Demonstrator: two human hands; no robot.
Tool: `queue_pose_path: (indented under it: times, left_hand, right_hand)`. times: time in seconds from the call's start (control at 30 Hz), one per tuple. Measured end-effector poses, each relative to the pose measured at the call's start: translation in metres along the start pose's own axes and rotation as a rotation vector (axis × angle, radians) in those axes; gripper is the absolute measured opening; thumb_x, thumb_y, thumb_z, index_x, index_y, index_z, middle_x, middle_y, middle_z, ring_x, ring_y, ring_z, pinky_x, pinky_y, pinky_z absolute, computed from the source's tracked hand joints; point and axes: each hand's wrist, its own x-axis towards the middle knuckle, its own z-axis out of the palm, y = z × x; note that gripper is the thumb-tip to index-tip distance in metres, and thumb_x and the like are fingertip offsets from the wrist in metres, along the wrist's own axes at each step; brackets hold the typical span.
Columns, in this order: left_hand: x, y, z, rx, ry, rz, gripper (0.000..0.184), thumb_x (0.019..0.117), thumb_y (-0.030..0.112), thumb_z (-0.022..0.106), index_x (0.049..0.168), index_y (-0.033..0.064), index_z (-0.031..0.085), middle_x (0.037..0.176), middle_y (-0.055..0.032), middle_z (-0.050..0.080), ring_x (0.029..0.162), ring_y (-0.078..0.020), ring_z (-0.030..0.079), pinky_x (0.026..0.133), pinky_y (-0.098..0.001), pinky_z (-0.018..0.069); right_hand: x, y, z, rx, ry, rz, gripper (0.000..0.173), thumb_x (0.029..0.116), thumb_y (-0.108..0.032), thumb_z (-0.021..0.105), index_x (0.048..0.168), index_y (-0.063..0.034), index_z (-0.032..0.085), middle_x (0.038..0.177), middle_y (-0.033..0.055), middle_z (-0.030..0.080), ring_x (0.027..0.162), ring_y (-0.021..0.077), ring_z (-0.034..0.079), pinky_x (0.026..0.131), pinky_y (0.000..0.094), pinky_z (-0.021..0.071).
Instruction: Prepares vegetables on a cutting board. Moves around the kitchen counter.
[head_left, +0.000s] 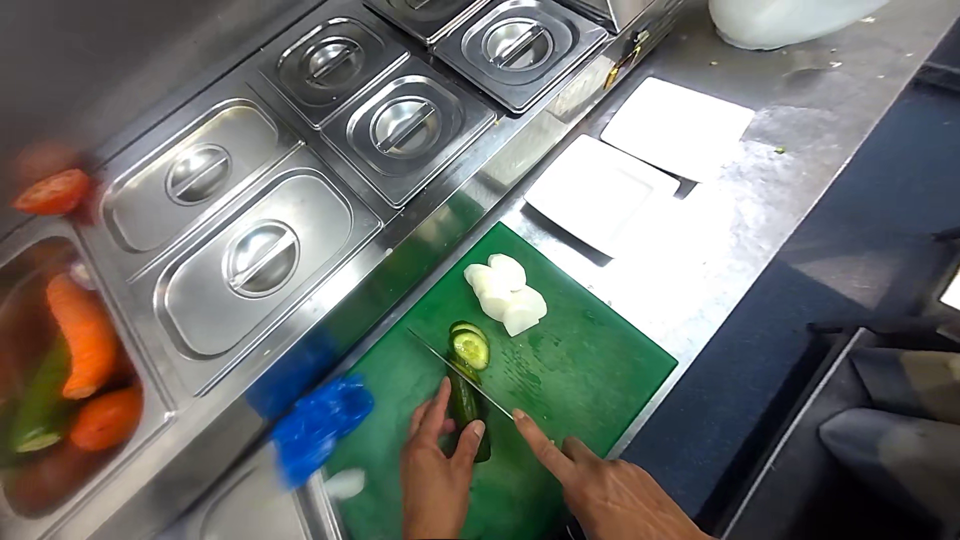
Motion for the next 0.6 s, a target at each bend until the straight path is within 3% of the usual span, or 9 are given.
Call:
queue_pose_path:
  times: [0.17, 0.3, 0.6]
  left_hand:
    - [0.0, 0.0, 0.006, -0.085, 0.033, -0.052, 0.066, 0.0871, 0.024, 0.081, 0.147, 0.0098, 0.056, 0.128, -0.0104, 0.067, 0.096, -0.0173, 0.073, 0.077, -0.0354, 0.0641]
    - [0.0, 0.002, 0.006, -0.123, 0.06, -0.083, 0.057, 0.0843, 0.024, 0.082, 0.136, 0.0086, 0.062, 0.122, -0.0054, 0.071, 0.091, -0.0148, 0.074, 0.071, -0.0342, 0.0651]
    - [0.0, 0.0, 0.006, -0.132, 0.074, -0.071, 0.055, 0.0818, 0.026, 0.084, 0.131, 0.009, 0.067, 0.124, -0.0053, 0.07, 0.095, -0.0151, 0.074, 0.073, -0.0342, 0.065]
  right_hand:
    - [-0.01, 0.005, 0.008, 0.012, 0.104, 0.004, 0.07, 0.0966, -0.005, 0.054, 0.161, -0.0209, 0.035, 0.087, 0.0188, 0.066, 0.054, 0.0324, 0.065, 0.049, 0.0458, 0.0548]
    - [-0.017, 0.003, 0.002, -0.027, 0.153, -0.031, 0.066, 0.0977, -0.006, 0.054, 0.161, -0.0181, 0.037, 0.085, 0.0167, 0.064, 0.051, 0.0288, 0.062, 0.045, 0.0422, 0.0531]
    - [-0.021, -0.006, -0.007, -0.045, 0.181, -0.118, 0.062, 0.0996, -0.007, 0.053, 0.159, -0.0214, 0.04, 0.084, 0.016, 0.063, 0.048, 0.027, 0.06, 0.042, 0.0405, 0.0504]
